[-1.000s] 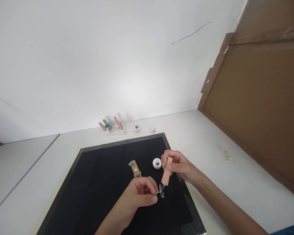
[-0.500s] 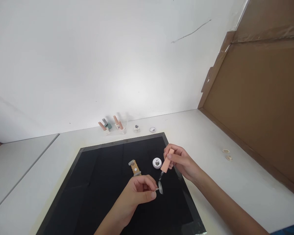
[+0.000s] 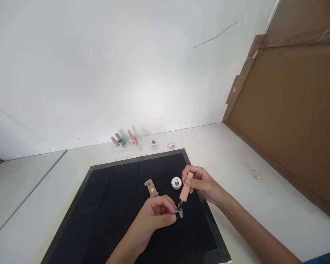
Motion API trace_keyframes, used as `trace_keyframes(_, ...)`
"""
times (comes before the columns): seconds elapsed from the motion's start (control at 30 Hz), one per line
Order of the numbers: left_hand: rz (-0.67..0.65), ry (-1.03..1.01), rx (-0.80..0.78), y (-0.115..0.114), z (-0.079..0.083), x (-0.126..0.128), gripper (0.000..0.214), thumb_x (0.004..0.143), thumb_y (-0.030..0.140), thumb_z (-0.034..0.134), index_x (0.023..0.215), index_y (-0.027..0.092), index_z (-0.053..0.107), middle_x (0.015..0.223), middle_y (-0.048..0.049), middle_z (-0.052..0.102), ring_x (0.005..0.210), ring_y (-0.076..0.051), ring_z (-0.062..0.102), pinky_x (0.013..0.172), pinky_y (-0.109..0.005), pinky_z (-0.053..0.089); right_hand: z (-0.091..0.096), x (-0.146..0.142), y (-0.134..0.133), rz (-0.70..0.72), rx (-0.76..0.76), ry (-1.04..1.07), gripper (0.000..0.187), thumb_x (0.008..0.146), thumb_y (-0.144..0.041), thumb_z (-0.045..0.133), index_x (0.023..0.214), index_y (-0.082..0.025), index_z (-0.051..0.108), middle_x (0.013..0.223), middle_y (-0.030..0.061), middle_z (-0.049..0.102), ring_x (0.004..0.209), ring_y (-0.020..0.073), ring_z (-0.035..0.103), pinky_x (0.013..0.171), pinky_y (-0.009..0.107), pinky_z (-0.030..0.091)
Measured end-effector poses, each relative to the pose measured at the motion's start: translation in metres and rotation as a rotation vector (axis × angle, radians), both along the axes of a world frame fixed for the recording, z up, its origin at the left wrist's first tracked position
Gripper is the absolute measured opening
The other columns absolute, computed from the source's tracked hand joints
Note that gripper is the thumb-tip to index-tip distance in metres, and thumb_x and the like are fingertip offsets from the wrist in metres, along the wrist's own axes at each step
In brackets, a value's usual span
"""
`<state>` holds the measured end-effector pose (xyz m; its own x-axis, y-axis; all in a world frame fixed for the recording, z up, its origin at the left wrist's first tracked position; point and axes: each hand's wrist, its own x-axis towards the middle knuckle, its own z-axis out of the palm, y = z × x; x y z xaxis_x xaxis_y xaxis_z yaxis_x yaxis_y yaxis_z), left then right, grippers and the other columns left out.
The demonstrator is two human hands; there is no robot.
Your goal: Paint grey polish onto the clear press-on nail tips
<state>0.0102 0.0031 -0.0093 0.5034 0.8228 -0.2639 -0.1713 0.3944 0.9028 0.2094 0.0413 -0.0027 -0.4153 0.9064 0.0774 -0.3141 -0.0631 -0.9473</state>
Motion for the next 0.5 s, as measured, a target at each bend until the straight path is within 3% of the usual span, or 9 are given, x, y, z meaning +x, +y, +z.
trace_keyframes(0.3, 0.005, 0.004, -0.014, -0.0001, 0.0042, 0.0024, 0.012, 0.058, 0.018, 0.08, 0.059, 0.015, 0.069, 0.071, -0.0003, 0.057, 0.063, -0.01, 0.05, 0.058, -0.022, 0.038, 0.0002, 0.0017, 0.0001, -0.072, -0.036, 0.051, 0.019, 0.077, -0.031, 0.068, 0.072, -0.016, 0.058, 0.058, -0.0029, 0.054, 0.049, 0.0073, 0.045, 0.05, 0.021, 0.035)
trace_keyframes(0.5, 0.01, 0.008, -0.017, -0.0015, 0.0031, 0.0017, 0.01, 0.062, 0.019, 0.078, 0.063, 0.016, 0.069, 0.072, 0.0002, 0.057, 0.059, -0.009, 0.05, 0.058, -0.023, 0.039, 0.0009, 0.0028, -0.0013, 0.033, 0.004, 0.071, 0.023, 0.072, -0.034, 0.072, 0.07, -0.016, 0.059, 0.06, -0.0023, 0.051, 0.05, 0.0085, 0.043, 0.047, 0.021, 0.033)
